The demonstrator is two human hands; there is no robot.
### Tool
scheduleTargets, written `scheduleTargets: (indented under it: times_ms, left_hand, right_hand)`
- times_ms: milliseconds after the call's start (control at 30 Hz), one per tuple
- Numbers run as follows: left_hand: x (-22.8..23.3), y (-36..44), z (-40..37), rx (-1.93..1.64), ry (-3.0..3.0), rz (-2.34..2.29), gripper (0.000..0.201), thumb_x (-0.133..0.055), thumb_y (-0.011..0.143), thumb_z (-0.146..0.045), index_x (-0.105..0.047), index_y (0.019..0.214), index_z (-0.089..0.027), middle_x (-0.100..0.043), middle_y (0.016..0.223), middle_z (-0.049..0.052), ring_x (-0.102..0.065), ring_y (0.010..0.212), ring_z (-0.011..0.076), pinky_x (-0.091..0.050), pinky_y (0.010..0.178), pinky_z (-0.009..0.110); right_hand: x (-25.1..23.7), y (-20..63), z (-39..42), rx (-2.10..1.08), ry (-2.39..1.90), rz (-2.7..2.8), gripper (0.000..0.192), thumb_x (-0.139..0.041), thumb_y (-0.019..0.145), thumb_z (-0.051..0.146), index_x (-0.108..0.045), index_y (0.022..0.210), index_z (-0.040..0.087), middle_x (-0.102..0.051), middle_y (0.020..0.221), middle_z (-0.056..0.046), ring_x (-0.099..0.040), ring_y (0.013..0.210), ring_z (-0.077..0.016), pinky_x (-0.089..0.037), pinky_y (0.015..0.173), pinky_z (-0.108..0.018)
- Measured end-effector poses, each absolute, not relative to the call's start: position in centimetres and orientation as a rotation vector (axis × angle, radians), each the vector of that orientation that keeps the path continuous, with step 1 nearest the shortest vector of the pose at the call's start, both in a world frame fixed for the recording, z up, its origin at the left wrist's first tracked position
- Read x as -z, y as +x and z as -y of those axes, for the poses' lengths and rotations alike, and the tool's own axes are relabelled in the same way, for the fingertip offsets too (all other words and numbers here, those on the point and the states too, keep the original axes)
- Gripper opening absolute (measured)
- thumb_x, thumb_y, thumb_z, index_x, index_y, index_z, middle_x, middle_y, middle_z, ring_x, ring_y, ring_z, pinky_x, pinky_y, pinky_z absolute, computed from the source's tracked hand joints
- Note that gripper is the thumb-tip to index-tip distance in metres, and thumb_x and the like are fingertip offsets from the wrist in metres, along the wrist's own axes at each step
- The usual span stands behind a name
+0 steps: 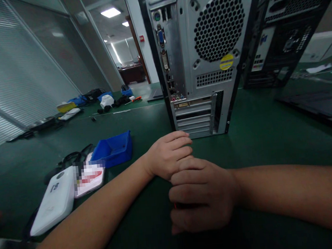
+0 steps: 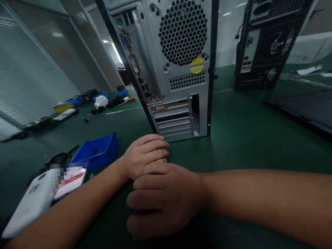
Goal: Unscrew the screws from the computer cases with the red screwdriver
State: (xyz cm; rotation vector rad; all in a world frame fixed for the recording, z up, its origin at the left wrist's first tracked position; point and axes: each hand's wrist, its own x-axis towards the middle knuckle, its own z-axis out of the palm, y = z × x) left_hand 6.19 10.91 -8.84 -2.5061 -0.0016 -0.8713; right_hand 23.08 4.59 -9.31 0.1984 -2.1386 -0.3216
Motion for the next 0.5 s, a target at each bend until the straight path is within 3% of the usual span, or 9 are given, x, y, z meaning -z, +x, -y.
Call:
scheduleTargets:
  times_ms: [100, 200, 333, 500]
  left_hand:
    - [8.81, 6.07, -10.98, 0.85, -2.516, 0.02, 0.023, -0.045, 0.097, -0.026, -0.065, 0.089, -0.017, -0.075, 0.091, 0.004, -0.069, 0.103, 0.0185, -0.055, 0.108, 0.039]
    - [8.78, 5.9, -11.04, 0.813, -2.56, 0.02, 0.023, -0.045, 0.098, -0.029, -0.064, 0.091, -0.017, -0.074, 0.091, 0.002, -0.069, 0.105, 0.0194, -0.054, 0.108, 0.042]
    - [8.71, 5.85, -11.03, 0.814, -2.585, 0.049, 0.025, -0.044, 0.099, -0.029, -0.064, 0.091, -0.017, -0.074, 0.091, 0.002, -0.068, 0.105, 0.0179, -0.053, 0.11, 0.04]
    - [8.64, 5.8, -11.06, 0.802, -2.56, 0.026, 0.027, -0.043, 0.098, -0.031, -0.062, 0.084, -0.019, -0.074, 0.091, 0.002, -0.068, 0.104, 0.019, -0.053, 0.109, 0.041]
  right_hand:
    - [9.45, 23.18, -4.83, 0.33, 0.224, 2.222, 0.035, -0.068, 0.088, 0.054, -0.076, 0.097, 0.022, -0.072, 0.093, 0.0, -0.064, 0.085, -0.0175, -0.045, 0.079, -0.035]
    - [9.55, 23.25, -5.0, 0.335, 0.287, 2.251, 0.043, -0.059, 0.092, 0.056, -0.076, 0.107, 0.02, -0.074, 0.104, -0.003, -0.066, 0.098, -0.022, -0.045, 0.089, -0.039]
    - [9.63, 23.41, -5.03, 0.362, 0.284, 2.307, 0.039, -0.05, 0.097, 0.046, -0.075, 0.114, 0.022, -0.075, 0.109, -0.003, -0.065, 0.108, -0.0239, -0.042, 0.095, -0.041]
    - [9.54, 23.41, -4.9, 0.364, 0.253, 2.306, 0.028, -0.055, 0.097, 0.04, -0.076, 0.108, 0.025, -0.075, 0.101, 0.002, -0.065, 0.1, -0.0192, -0.042, 0.092, -0.04]
